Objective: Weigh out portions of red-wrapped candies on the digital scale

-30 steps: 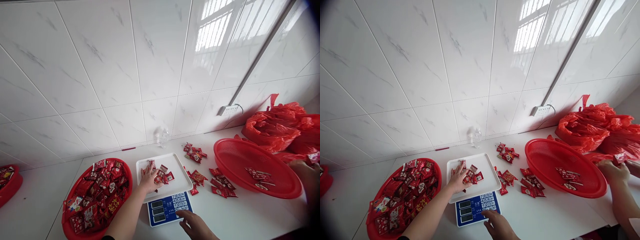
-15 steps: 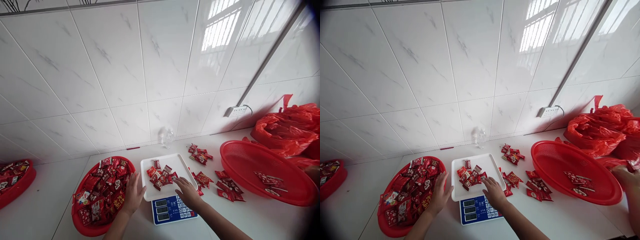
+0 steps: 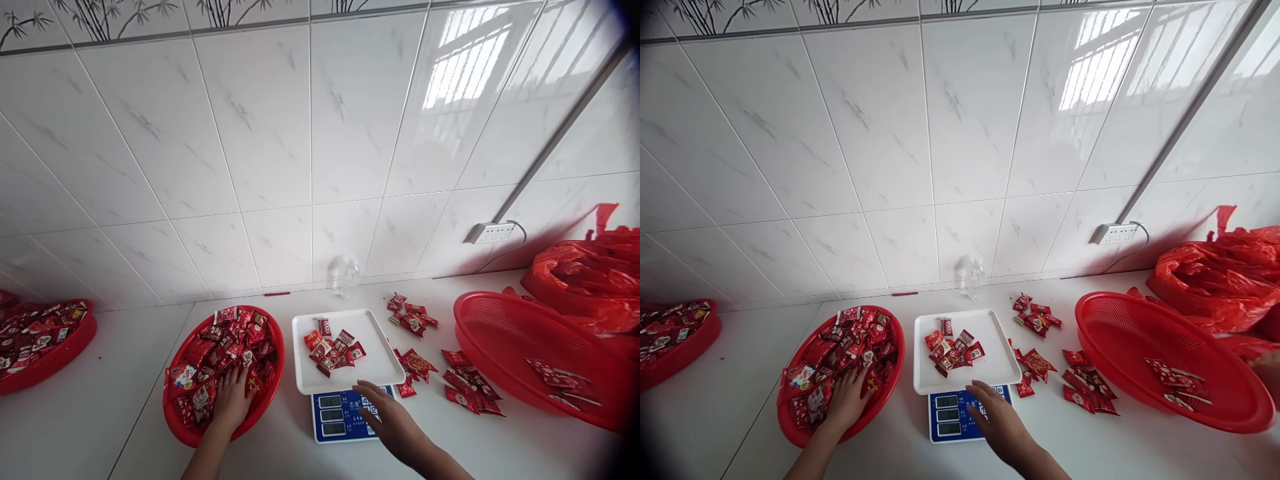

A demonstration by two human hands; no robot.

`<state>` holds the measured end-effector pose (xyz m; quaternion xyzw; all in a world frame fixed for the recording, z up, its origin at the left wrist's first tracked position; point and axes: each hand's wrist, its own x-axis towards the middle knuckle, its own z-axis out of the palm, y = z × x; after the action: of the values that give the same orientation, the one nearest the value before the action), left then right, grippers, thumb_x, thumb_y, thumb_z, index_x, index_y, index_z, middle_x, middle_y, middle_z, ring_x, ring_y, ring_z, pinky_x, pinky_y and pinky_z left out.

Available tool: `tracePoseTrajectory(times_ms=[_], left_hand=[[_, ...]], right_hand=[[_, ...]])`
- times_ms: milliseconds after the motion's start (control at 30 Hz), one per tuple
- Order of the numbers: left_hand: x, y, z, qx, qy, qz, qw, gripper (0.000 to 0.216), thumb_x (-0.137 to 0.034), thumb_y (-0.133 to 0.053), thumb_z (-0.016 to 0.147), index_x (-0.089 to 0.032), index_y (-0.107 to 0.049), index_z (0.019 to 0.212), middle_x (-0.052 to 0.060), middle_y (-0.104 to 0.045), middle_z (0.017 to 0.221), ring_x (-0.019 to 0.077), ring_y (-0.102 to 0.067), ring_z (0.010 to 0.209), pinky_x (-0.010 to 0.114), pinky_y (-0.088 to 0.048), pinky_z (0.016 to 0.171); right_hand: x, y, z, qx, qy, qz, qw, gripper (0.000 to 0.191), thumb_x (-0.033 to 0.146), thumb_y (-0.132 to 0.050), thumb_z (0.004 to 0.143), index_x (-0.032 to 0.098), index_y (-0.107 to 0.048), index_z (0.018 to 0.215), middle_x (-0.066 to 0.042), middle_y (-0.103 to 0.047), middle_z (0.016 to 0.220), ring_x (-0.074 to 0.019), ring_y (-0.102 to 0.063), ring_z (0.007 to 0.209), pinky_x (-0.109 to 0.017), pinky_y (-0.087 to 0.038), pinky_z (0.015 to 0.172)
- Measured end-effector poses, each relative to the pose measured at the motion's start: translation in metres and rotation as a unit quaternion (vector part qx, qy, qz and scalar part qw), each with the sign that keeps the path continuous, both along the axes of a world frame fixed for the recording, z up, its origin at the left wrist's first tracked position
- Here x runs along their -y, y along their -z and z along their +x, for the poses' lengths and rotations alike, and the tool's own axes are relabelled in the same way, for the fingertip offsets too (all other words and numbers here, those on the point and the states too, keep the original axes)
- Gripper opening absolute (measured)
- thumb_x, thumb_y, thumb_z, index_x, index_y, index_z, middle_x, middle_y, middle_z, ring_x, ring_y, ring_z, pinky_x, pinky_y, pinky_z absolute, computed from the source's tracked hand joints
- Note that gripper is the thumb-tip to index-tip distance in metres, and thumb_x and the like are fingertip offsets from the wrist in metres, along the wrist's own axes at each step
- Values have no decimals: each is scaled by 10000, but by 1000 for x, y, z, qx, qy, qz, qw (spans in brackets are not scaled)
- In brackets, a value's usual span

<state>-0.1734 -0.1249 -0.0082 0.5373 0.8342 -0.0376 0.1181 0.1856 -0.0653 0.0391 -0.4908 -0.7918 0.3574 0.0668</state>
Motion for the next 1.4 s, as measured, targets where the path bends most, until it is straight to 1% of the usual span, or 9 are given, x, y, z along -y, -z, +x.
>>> tracePoseTrajectory(times_ms=[300,533,667,833,967,1100,1200,1300,1400], left_hand=[[-4,-15,9,10,30,-24,999,525,-320,-425,794,-177,-425,1299,136,-540,1236,298,-443,1157,435,-269,966],[-2,-17,12,44,31,-13,998,429,-270,-461,771,-198,-521,1190,114,-612,1121,288,-509,1075,424,-314,912],[-4,-19,11,66,16,0,998,345,-283,-469,774,-212,-566,1097,96,-640,1063,280,-536,1040,425,-332,899],[-20,-13,15,107,-10,35,994,456,-308,-393,833,-196,-413,1274,101,-576,1150,202,-520,1088,305,-383,883],[-42,-3,22,133,-41,34,990,504,-304,-444,812,-266,-376,1310,70,-578,1060,183,-572,991,285,-416,841],[-57,0,29,130,-70,53,988,391,-269,-456,810,-208,-498,1194,101,-580,1033,217,-565,989,310,-411,831],[-59,-5,30,139,-85,78,984,226,-284,-446,820,-178,-572,975,81,-622,861,214,-596,851,293,-422,740],[-52,-15,28,149,-129,113,974,124,-240,-416,817,-191,-529,802,41,-608,700,193,-589,683,273,-406,624],[-43,-28,30,156,-188,168,955,111,-189,-365,807,-207,-469,773,36,-609,732,188,-584,676,271,-395,607]], right_hand=[[48,17,22,-23,26,-57,998,387,354,-425,802,251,-568,1147,-55,-630,1133,-200,-606,962,-299,-468,847],[57,5,6,-41,22,-67,997,390,374,-442,796,272,-565,1152,-40,-646,1102,-195,-605,966,-294,-469,842],[64,12,4,-43,17,-68,997,403,369,-440,791,261,-563,1159,-42,-636,1128,-197,-607,976,-288,-472,845],[65,24,16,-33,-10,-71,997,421,378,-433,786,260,-571,1165,-39,-620,1164,-210,-600,1002,-294,-462,873],[60,23,31,-31,13,-83,996,422,382,-444,778,262,-573,1161,-42,-631,1147,-214,-613,976,-289,-471,855],[52,17,43,-25,7,-81,996,420,375,-432,781,261,-574,1160,-38,-631,1147,-211,-610,985,-285,-470,857],[44,13,51,-26,-1,-82,996,421,375,-419,791,265,-565,1170,-36,-629,1150,-212,-608,993,-293,-474,853],[35,8,56,-30,-13,-84,996,416,370,-429,790,275,-565,1171,-33,-626,1156,-218,-604,1000,-300,-476,850],[26,5,59,-34,-20,-89,995,409,366,-440,784,279,-571,1162,-31,-631,1147,-218,-602,999,-298,-471,854]])
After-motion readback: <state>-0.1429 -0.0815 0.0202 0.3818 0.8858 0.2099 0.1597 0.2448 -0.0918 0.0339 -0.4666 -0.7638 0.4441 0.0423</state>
